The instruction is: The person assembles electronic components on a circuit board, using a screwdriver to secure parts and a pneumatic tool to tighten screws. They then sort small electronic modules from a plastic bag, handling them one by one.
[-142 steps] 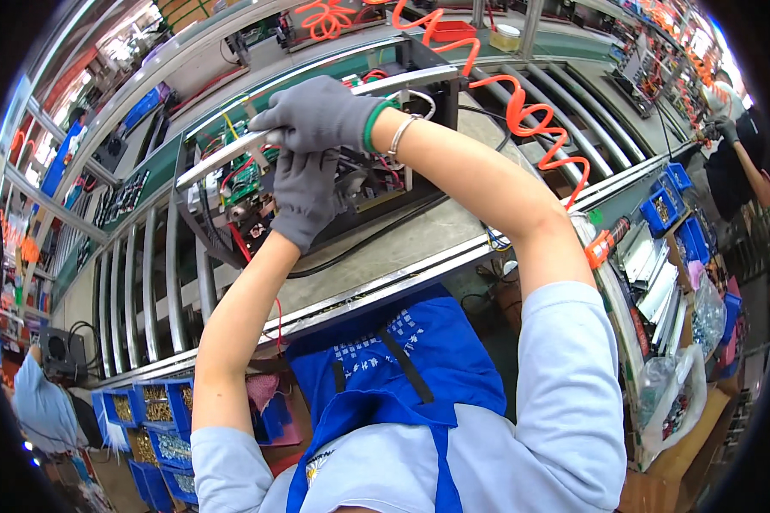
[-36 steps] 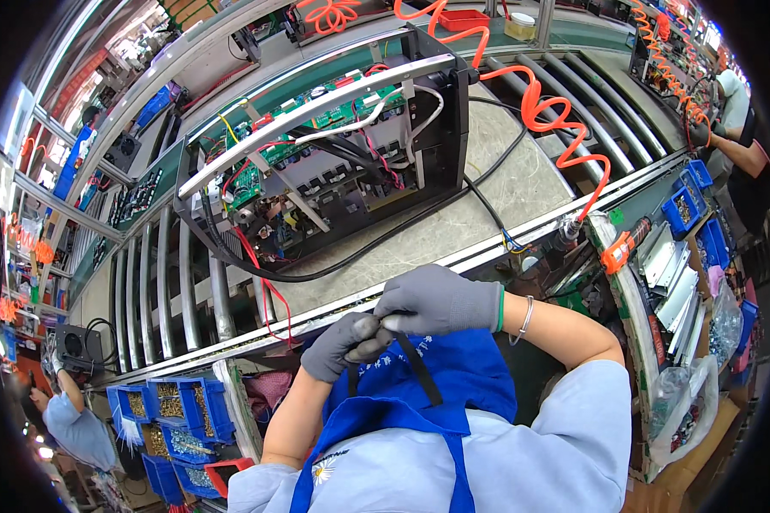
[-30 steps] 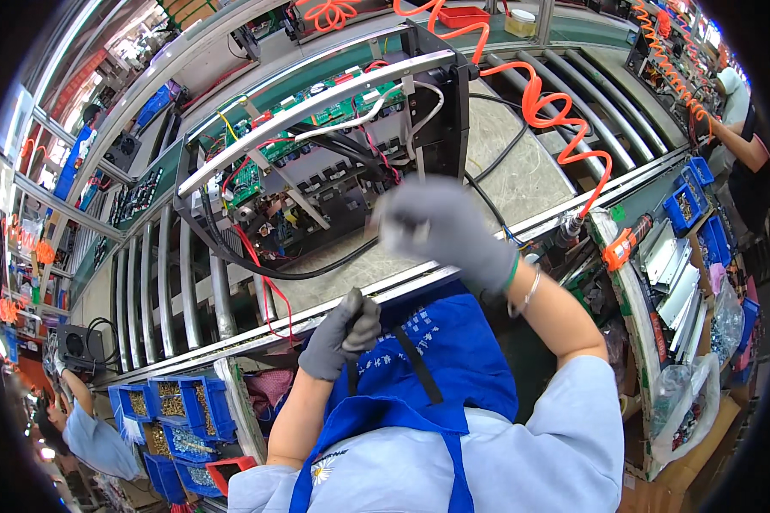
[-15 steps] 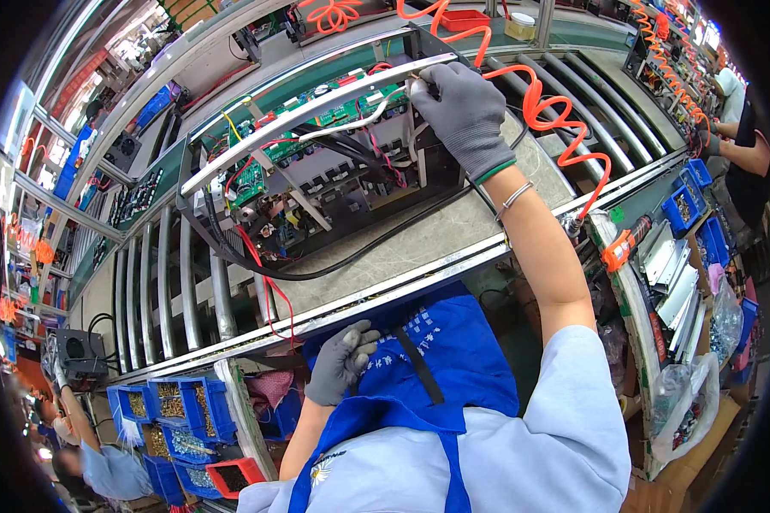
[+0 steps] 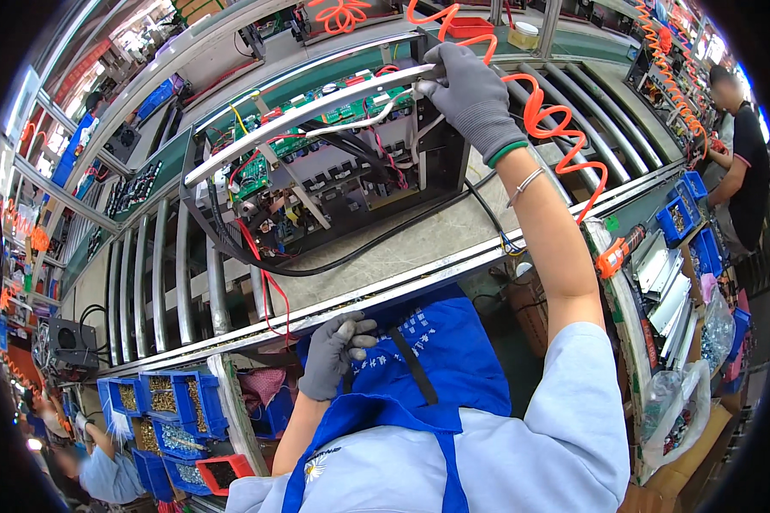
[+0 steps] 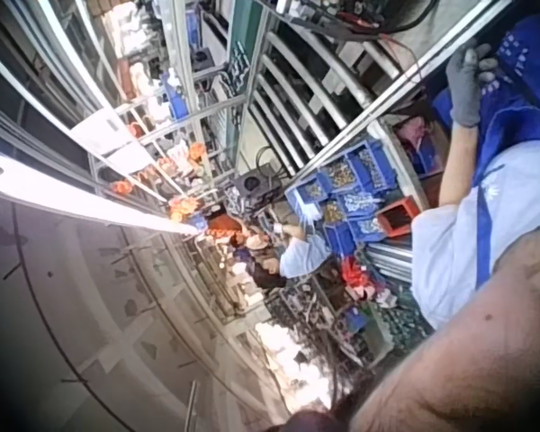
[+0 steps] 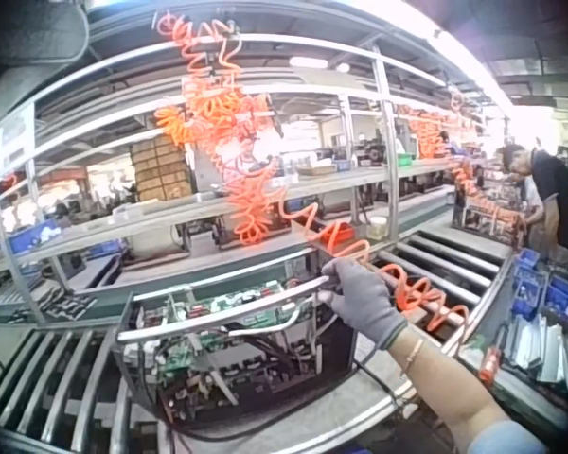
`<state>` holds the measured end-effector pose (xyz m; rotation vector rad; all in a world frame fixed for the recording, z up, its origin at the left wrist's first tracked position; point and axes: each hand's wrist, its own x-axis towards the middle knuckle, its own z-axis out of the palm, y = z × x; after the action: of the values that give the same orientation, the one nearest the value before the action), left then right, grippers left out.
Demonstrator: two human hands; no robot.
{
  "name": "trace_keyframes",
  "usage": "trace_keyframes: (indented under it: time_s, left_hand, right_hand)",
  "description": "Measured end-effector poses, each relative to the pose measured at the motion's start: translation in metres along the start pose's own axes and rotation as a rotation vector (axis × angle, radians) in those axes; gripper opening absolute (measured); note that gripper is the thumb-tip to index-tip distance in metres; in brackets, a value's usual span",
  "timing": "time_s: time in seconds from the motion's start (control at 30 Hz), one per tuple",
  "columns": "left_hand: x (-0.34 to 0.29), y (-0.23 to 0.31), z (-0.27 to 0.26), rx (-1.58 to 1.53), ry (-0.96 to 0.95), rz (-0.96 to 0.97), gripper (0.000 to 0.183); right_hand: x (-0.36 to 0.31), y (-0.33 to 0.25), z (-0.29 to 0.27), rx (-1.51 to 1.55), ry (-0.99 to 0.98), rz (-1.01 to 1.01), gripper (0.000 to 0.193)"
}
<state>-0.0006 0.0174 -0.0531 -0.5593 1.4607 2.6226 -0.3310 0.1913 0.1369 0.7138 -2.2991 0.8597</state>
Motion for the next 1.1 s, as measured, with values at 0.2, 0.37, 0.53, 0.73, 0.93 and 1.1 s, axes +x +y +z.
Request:
trace_keyframes:
  time_s: [0.2, 0.37, 0.53, 0.73, 0.93, 1.1]
  left_hand:
    - [-0.004, 0.008, 0.003, 0.209, -0.030, 0.023, 0.049]
    - [0.003, 0.042, 0.029, 0.440, 0.007, 0.107, 0.064]
    - [0.016, 0.088, 0.043, 0.462, 0.014, 0.358, 0.061]
    - [0.025, 0.145, 0.075, 0.528, -0.045, 0.572, 0.056]
    - [0.040, 0.168, 0.058, 0.666, -0.089, 0.670, 0.055]
    - [0.049, 0.195, 0.032, 1.276, 0.202, 1.046, 0.049]
  right_hand:
    - [0.013, 0.006, -0.006, -0.081, -0.149, -0.021, 0.032]
    - [0.018, 0.020, -0.013, 0.063, -0.232, -0.056, 0.035]
    - [-0.025, -0.042, -0.021, 0.078, -0.028, -0.282, 0.034]
    - [-0.094, -0.127, -0.037, 0.165, -0.678, -0.442, 0.027]
    - [-0.063, -0.135, -0.019, 0.189, -0.675, -0.577, 0.025]
    - [-0.038, -0.138, -0.004, 0.412, -0.788, -0.358, 0.029]
